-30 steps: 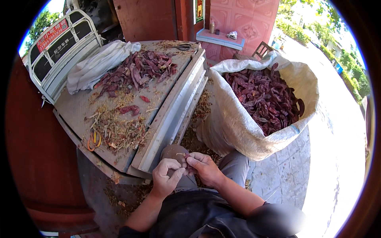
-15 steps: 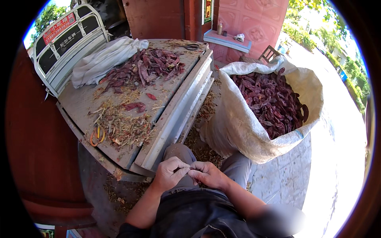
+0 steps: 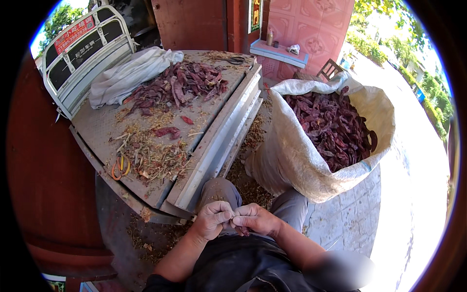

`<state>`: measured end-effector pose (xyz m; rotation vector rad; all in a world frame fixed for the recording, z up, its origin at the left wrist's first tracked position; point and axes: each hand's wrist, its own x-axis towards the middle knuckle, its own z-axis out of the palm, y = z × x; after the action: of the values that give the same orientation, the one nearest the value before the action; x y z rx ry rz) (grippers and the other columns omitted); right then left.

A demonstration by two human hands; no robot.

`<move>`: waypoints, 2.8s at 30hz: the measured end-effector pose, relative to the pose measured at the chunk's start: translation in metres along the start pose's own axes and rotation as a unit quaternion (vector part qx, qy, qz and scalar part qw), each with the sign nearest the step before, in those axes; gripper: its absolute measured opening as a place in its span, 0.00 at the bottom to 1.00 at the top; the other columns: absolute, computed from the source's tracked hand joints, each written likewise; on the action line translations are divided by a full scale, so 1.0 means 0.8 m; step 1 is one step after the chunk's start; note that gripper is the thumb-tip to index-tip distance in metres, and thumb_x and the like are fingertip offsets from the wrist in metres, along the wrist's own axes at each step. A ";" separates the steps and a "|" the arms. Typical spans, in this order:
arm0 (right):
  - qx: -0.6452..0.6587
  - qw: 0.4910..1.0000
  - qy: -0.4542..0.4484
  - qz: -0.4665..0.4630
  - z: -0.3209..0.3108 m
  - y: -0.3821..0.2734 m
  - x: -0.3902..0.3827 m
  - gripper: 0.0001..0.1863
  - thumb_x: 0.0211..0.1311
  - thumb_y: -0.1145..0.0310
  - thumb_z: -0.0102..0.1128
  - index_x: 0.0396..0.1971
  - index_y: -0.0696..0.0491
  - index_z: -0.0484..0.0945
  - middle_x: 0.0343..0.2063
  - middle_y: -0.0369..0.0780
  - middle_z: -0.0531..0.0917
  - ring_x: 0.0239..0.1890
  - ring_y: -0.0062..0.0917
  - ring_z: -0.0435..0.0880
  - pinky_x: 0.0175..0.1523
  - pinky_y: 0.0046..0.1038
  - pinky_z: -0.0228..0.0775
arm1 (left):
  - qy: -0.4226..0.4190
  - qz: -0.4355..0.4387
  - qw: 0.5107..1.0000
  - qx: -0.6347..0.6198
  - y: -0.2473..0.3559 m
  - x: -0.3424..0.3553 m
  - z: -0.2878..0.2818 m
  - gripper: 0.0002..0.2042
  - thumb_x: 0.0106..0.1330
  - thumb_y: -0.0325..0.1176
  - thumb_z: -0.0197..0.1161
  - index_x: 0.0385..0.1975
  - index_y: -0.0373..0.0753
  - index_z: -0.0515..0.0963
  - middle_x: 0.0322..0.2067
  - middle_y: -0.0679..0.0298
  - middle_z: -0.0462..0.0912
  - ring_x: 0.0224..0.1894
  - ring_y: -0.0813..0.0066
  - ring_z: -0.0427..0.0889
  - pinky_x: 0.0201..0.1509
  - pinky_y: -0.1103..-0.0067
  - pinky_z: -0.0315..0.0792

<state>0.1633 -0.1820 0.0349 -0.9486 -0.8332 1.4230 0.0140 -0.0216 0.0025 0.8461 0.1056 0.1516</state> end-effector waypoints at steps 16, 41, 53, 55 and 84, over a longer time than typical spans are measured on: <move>-0.196 0.960 0.162 -0.118 0.018 -0.020 0.024 0.16 0.81 0.61 0.57 0.33 0.57 0.81 0.23 0.36 0.80 0.25 0.20 0.79 0.32 0.26 0.73 | 0.189 0.094 0.974 0.086 0.005 0.032 0.032 0.07 0.76 0.31 0.63 0.34 0.40 0.77 0.28 0.69 0.78 0.27 0.80 0.74 0.35 0.82 0.69; -0.655 0.413 0.570 -0.274 -0.035 -0.260 -0.131 0.16 0.66 0.76 0.64 0.53 0.62 0.83 0.45 0.49 0.86 0.45 0.35 0.88 0.51 0.32 0.80 | 0.281 0.249 0.587 0.717 0.179 0.104 -0.097 0.10 0.68 0.33 0.67 0.45 0.36 0.85 0.43 0.55 0.88 0.46 0.53 0.86 0.51 0.63 0.79; -0.532 0.693 0.429 -0.229 0.002 -0.124 -0.114 0.07 0.60 0.77 0.67 0.38 0.59 0.86 0.30 0.46 0.87 0.32 0.37 0.88 0.39 0.32 0.78 | 0.322 0.131 0.446 0.825 0.219 0.155 -0.180 0.10 0.62 0.31 0.70 0.43 0.44 0.81 0.39 0.60 0.88 0.49 0.57 0.84 0.58 0.60 0.68; -0.536 0.709 0.408 -0.209 0.003 -0.113 -0.107 0.06 0.62 0.75 0.67 0.38 0.59 0.86 0.29 0.46 0.87 0.31 0.36 0.88 0.39 0.32 0.78 | 0.294 0.195 0.448 0.822 0.220 0.147 -0.167 0.10 0.62 0.29 0.69 0.42 0.44 0.80 0.37 0.60 0.86 0.47 0.57 0.84 0.57 0.61 0.68; 0.161 0.973 0.162 -0.034 -0.032 0.005 0.010 0.18 0.78 0.53 0.61 0.45 0.55 0.81 0.22 0.32 0.78 0.22 0.19 0.79 0.29 0.23 0.73 | 0.144 0.253 0.819 0.494 0.028 0.020 0.026 0.18 0.67 0.26 0.72 0.55 0.31 0.79 0.41 0.59 0.85 0.43 0.67 0.85 0.53 0.72 0.79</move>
<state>0.1848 -0.1754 0.0205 -0.8625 -0.3733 1.2531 0.0312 -0.0196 0.0327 1.8894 0.2522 0.7784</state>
